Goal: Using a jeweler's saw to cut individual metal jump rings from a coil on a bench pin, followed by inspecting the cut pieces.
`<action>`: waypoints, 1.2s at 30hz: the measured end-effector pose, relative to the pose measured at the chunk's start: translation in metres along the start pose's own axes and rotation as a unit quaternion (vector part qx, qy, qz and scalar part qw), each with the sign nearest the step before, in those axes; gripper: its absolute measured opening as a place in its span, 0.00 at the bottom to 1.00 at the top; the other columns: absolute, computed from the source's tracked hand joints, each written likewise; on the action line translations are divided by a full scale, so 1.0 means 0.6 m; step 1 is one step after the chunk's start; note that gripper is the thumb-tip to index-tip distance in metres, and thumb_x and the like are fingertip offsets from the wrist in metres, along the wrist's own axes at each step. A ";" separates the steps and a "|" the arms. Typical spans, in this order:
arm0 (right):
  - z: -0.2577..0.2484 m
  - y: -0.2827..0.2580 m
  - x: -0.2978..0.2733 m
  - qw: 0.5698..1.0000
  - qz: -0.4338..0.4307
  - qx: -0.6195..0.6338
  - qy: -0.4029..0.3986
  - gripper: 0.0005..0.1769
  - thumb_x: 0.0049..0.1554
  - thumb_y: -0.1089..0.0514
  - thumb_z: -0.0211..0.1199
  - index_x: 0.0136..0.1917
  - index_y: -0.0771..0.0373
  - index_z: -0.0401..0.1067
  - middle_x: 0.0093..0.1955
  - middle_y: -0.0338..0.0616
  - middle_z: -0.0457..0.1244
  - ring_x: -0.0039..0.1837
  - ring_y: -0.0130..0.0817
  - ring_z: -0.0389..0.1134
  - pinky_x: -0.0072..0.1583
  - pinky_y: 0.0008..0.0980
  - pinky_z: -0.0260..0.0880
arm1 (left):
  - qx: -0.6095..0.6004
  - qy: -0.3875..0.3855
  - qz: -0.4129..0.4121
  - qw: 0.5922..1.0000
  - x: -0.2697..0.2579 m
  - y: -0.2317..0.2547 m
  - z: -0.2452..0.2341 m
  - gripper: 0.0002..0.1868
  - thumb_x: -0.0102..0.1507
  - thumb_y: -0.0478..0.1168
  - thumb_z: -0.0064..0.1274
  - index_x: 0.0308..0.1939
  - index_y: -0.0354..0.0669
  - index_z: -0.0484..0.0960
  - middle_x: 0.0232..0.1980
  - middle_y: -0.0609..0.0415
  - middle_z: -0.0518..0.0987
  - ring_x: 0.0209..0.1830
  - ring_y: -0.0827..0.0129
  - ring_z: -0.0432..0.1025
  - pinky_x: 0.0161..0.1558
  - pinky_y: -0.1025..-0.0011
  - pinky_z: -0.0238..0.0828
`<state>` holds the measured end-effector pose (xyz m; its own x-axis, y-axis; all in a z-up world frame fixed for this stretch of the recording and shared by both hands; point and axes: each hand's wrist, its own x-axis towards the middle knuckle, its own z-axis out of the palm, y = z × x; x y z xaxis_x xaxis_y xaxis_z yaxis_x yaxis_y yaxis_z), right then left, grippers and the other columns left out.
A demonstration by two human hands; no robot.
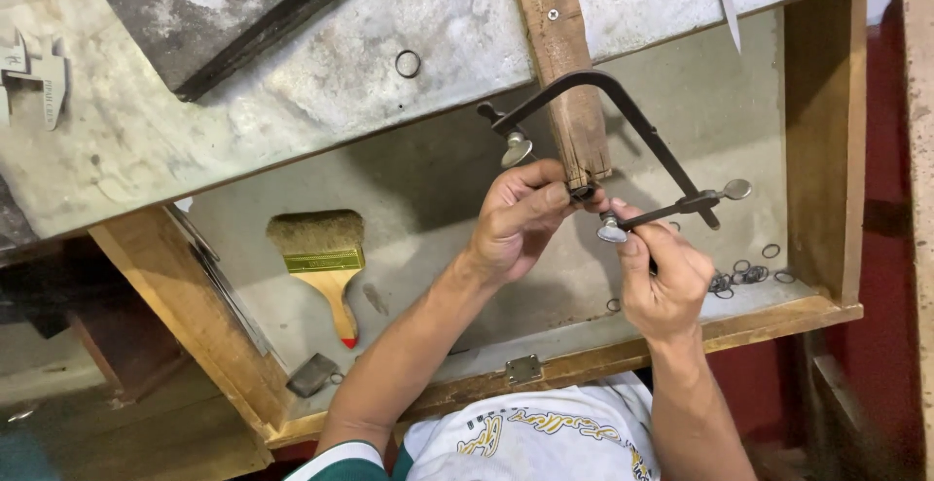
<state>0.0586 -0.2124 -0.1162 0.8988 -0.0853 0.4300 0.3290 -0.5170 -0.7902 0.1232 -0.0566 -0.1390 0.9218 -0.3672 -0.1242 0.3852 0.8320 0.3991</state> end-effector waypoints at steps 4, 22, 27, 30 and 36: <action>0.004 0.003 -0.012 1.000 0.006 0.005 0.005 0.16 0.67 0.62 0.55 0.57 0.76 0.78 0.47 0.59 0.72 0.44 0.46 0.74 0.46 0.39 0.73 | -0.011 0.002 -0.001 1.000 -0.003 -0.004 -0.002 0.09 0.64 0.33 0.60 0.46 0.29 0.82 0.42 0.35 0.84 0.45 0.56 0.82 0.55 0.60 0.77; 0.010 -0.123 -0.066 0.991 0.120 -0.047 -0.029 0.19 0.67 0.65 0.55 0.70 0.74 0.67 0.53 0.55 0.63 0.48 0.41 0.69 0.46 0.34 0.69 | -0.011 -0.012 -0.045 0.999 -0.009 0.003 -0.008 0.06 0.68 0.33 0.58 0.47 0.34 0.81 0.48 0.44 0.84 0.47 0.57 0.80 0.56 0.61 0.79; 0.012 -0.119 -0.081 0.993 0.086 -0.079 -0.015 0.22 0.67 0.69 0.57 0.73 0.72 0.64 0.52 0.59 0.62 0.47 0.42 0.67 0.49 0.35 0.71 | -0.002 -0.002 -0.056 0.998 -0.011 0.004 -0.008 0.06 0.68 0.33 0.59 0.45 0.34 0.81 0.48 0.40 0.84 0.48 0.55 0.80 0.58 0.62 0.79; 0.011 -0.118 -0.083 0.995 0.074 -0.070 -0.013 0.23 0.66 0.72 0.58 0.74 0.72 0.63 0.51 0.59 0.62 0.47 0.42 0.65 0.49 0.34 0.70 | 0.000 -0.010 -0.053 0.999 -0.009 0.006 -0.005 0.06 0.68 0.33 0.59 0.48 0.35 0.82 0.49 0.42 0.85 0.48 0.56 0.81 0.58 0.63 0.79; 0.000 -0.139 -0.079 0.992 0.108 -0.060 -0.031 0.23 0.67 0.68 0.56 0.75 0.71 0.62 0.51 0.54 0.63 0.48 0.40 0.67 0.47 0.33 0.69 | -0.009 -0.019 -0.050 0.999 -0.012 0.004 -0.004 0.07 0.69 0.33 0.58 0.50 0.34 0.82 0.49 0.41 0.84 0.48 0.54 0.80 0.57 0.63 0.79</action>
